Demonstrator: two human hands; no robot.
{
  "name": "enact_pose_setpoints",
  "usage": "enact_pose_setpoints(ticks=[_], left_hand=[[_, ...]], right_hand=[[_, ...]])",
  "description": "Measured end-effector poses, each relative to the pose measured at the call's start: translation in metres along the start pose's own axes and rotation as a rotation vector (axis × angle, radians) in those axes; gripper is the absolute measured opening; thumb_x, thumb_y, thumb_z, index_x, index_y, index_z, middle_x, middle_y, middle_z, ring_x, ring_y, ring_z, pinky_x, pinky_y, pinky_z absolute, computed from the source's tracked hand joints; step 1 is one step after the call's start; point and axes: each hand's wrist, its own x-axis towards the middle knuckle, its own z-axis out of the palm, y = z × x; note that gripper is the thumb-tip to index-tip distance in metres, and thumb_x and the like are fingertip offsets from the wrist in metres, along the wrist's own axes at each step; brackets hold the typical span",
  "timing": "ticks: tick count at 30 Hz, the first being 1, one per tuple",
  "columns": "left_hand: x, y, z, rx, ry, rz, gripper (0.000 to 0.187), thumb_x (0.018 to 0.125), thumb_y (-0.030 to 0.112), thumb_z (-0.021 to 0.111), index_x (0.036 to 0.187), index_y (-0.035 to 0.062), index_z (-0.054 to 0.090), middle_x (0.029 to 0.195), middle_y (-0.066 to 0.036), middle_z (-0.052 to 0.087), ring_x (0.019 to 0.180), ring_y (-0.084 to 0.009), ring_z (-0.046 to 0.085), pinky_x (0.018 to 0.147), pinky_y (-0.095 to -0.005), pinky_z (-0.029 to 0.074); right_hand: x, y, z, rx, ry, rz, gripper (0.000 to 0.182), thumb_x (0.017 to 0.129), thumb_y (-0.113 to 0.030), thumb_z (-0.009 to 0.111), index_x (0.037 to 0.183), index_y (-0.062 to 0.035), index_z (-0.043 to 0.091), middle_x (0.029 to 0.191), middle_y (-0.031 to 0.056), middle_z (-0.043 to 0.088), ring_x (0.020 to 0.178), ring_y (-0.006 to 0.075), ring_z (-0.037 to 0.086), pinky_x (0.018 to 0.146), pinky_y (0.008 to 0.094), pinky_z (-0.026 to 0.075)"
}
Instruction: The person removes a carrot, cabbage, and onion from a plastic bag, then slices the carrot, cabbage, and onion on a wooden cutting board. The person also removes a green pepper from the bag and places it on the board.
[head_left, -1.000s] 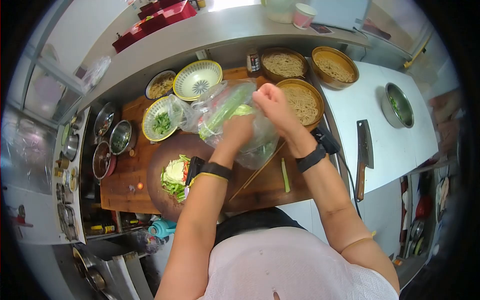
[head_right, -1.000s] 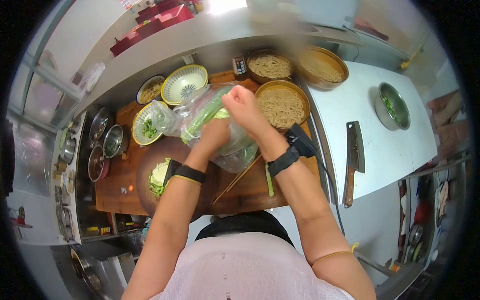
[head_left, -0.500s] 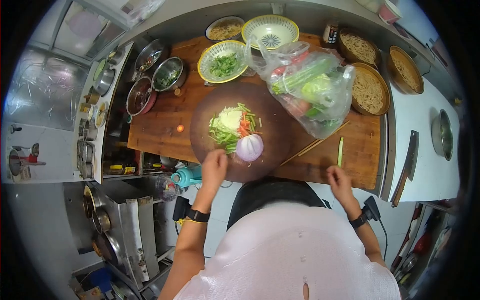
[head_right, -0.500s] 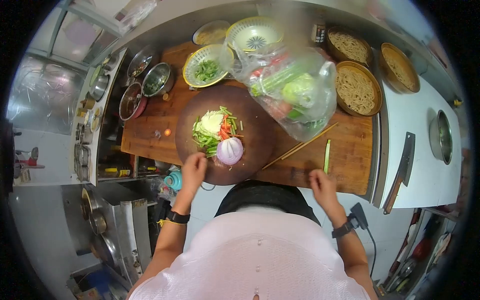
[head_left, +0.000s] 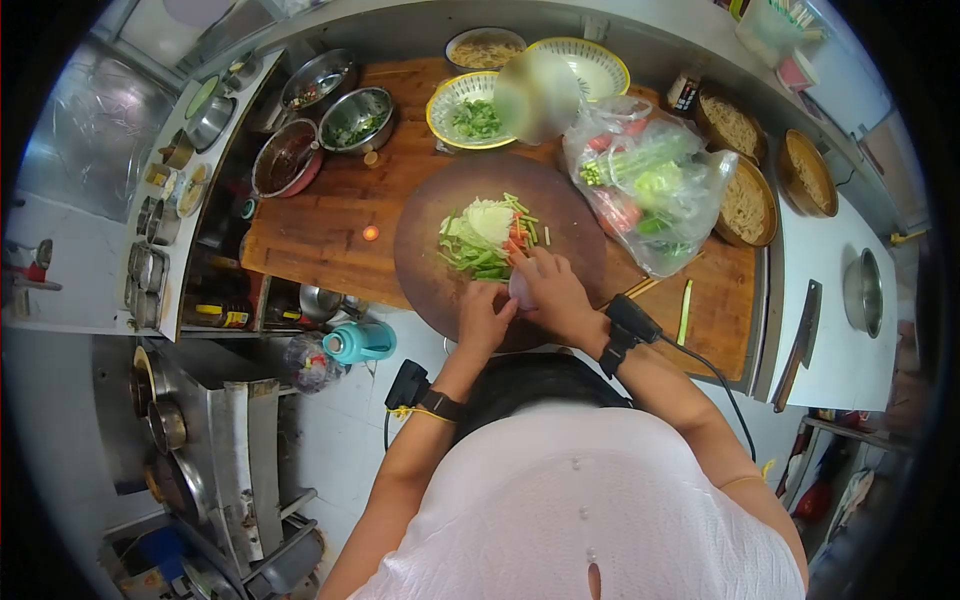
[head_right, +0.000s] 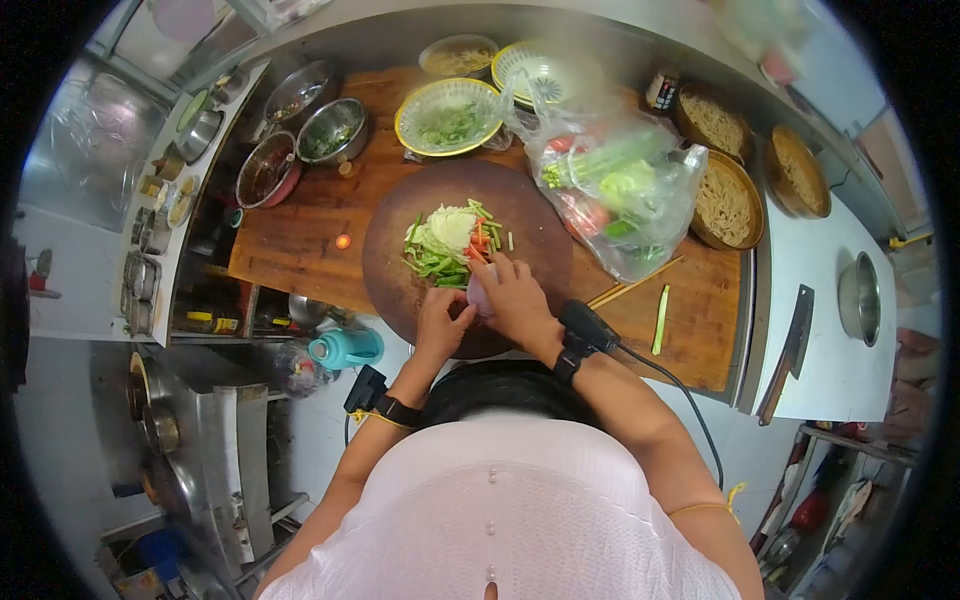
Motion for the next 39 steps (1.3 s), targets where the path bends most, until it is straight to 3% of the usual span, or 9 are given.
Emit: enact_pose_setpoints(ticks=[5,8,11,15,17,23,27,35,39], left_hand=[[0.013,0.032,-0.015,-0.953,-0.269,-0.223,0.022,0.085,0.006,0.06,0.106,0.0016,0.055,0.102,-0.007,0.059,0.097,-0.0134,0.056,0.083,-0.0246,0.045],[0.025,0.039,-0.01,-1.004,-0.147,-0.119,0.024,0.086,0.004,0.057,0.109,0.0003,0.052,0.1,-0.004,0.057,0.09,-0.0114,0.057,0.081,-0.0252,0.047],[0.033,0.035,-0.006,-1.025,-0.168,-0.089,0.031,0.086,0.003,0.057,0.116,0.0005,0.049,0.11,-0.006,0.055,0.104,-0.013,0.052,0.088,-0.0267,0.044],[0.026,0.043,-0.009,-1.086,-0.191,-0.09,0.05,0.08,0.007,0.064,0.125,0.003,0.04,0.116,-0.008,0.048,0.105,-0.0165,0.049,0.085,-0.0299,0.046],[0.018,0.058,-0.011,-0.678,-0.242,0.151,0.065,0.075,0.008,0.068,0.13,0.0071,0.034,0.124,-0.012,0.039,0.109,-0.0206,0.046,0.086,-0.0319,0.045],[0.025,0.049,0.006,-0.454,-0.126,0.396,0.044,0.072,0.006,0.069,0.113,0.0067,0.051,0.122,-0.014,0.04,0.103,-0.0235,0.051,0.083,-0.0305,0.046],[0.026,0.045,0.007,-0.567,-0.135,0.392,0.025,0.078,0.004,0.063,0.102,0.0037,0.055,0.115,-0.013,0.048,0.096,-0.0209,0.054,0.081,-0.0297,0.047],[0.027,0.045,-0.007,-1.229,-0.022,-0.244,0.016,0.091,0.004,0.045,0.106,0.0056,0.049,0.098,-0.006,0.055,0.077,-0.0103,0.055,0.068,-0.0238,0.047],[0.022,0.041,-0.007,-1.185,-0.253,-0.109,0.023,0.087,0.002,0.048,0.11,0.0057,0.047,0.089,-0.002,0.051,0.069,-0.0074,0.048,0.061,-0.0219,0.043]], right_hand=[[-0.002,0.018,-0.01,0.282,0.289,0.024,0.082,0.06,-0.009,0.075,0.131,-0.0113,0.035,0.123,0.0142,0.042,0.113,0.0324,0.044,0.092,0.0383,0.042],[-0.01,0.023,-0.019,1.495,0.265,0.396,0.066,0.076,-0.018,0.071,0.13,-0.0125,0.033,0.119,0.0085,0.047,0.104,0.0268,0.055,0.088,0.0343,0.047],[-0.016,0.029,-0.027,2.162,0.077,0.283,0.063,0.078,-0.028,0.07,0.128,-0.0147,0.035,0.117,0.0096,0.05,0.105,0.03,0.055,0.086,0.0373,0.049],[-0.023,0.029,-0.019,2.212,0.146,0.328,0.062,0.078,-0.035,0.069,0.128,-0.0167,0.036,0.117,0.0101,0.051,0.107,0.0317,0.054,0.086,0.0386,0.05],[-0.025,0.028,-0.019,2.36,0.138,0.359,0.06,0.08,-0.032,0.068,0.128,-0.0157,0.036,0.12,0.0106,0.05,0.108,0.0313,0.053,0.09,0.0395,0.048],[-0.032,0.03,-0.016,2.225,0.077,0.293,0.062,0.082,-0.03,0.065,0.133,-0.0134,0.033,0.125,0.0099,0.047,0.115,0.031,0.048,0.097,0.0423,0.041],[-0.04,0.024,-0.026,2.159,0.052,0.291,0.065,0.081,-0.025,0.065,0.135,-0.0143,0.031,0.126,0.0104,0.046,0.117,0.0325,0.047,0.097,0.0438,0.04],[-0.053,0.035,-0.042,2.253,-0.129,0.351,0.075,0.072,-0.02,0.063,0.139,-0.0154,0.029,0.14,0.0156,0.035,0.123,0.0407,0.039,0.1,0.0481,0.036],[-0.056,0.033,-0.047,2.3,-0.135,0.32,0.076,0.071,-0.015,0.063,0.139,-0.0149,0.029,0.138,0.0159,0.036,0.122,0.0402,0.041,0.099,0.0481,0.036]])
